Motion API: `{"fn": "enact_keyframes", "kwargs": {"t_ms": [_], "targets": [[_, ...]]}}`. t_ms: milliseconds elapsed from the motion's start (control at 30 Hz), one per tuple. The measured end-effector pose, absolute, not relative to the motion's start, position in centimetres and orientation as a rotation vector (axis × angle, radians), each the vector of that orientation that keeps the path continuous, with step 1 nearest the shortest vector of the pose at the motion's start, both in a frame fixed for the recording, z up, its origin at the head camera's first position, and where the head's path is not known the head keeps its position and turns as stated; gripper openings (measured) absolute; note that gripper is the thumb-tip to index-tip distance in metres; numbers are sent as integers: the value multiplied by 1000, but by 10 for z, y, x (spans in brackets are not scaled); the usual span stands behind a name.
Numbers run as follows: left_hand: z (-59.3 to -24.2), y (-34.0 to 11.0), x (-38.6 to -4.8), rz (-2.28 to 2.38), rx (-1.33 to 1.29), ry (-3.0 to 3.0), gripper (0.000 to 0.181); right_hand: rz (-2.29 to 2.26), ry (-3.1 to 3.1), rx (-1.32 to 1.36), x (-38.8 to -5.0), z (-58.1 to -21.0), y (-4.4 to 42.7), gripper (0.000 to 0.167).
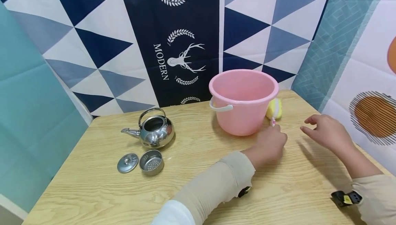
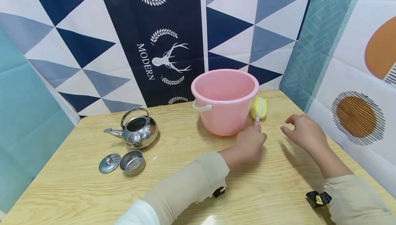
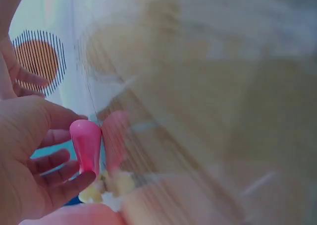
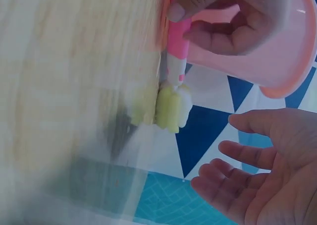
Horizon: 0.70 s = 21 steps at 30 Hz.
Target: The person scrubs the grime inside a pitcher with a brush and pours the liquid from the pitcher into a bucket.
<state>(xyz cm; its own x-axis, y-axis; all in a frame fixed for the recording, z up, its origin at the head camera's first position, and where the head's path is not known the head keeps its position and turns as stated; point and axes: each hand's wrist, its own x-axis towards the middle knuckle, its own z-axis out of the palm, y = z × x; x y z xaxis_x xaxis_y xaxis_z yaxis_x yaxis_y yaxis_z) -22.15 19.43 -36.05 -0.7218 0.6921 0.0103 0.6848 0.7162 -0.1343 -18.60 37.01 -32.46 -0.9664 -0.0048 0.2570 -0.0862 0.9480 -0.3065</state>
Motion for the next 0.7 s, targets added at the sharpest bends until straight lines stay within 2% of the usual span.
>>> {"fn": "enact_keyframes", "kwargs": {"t_ms": [200, 267, 433, 567, 700], "targets": [[-362, 192, -229, -73, -760, -3030, 32, 454, -2844, 83, -187, -322, 366, 39], [-360, 192, -229, -115, -677, -3087, 35, 452, -2841, 92, -188, -321, 365, 39], [-360, 193, -229, -78, -685, -3143, 14, 459, -2836, 109, -188, -320, 362, 38], [-364, 193, -229, -61, -686, -3106, 14, 458, -2844, 108, -187, -320, 361, 39], [-364, 194, -227, -167, -578, -3129, 14, 439, -2836, 111, -184, -320, 362, 38]]}}
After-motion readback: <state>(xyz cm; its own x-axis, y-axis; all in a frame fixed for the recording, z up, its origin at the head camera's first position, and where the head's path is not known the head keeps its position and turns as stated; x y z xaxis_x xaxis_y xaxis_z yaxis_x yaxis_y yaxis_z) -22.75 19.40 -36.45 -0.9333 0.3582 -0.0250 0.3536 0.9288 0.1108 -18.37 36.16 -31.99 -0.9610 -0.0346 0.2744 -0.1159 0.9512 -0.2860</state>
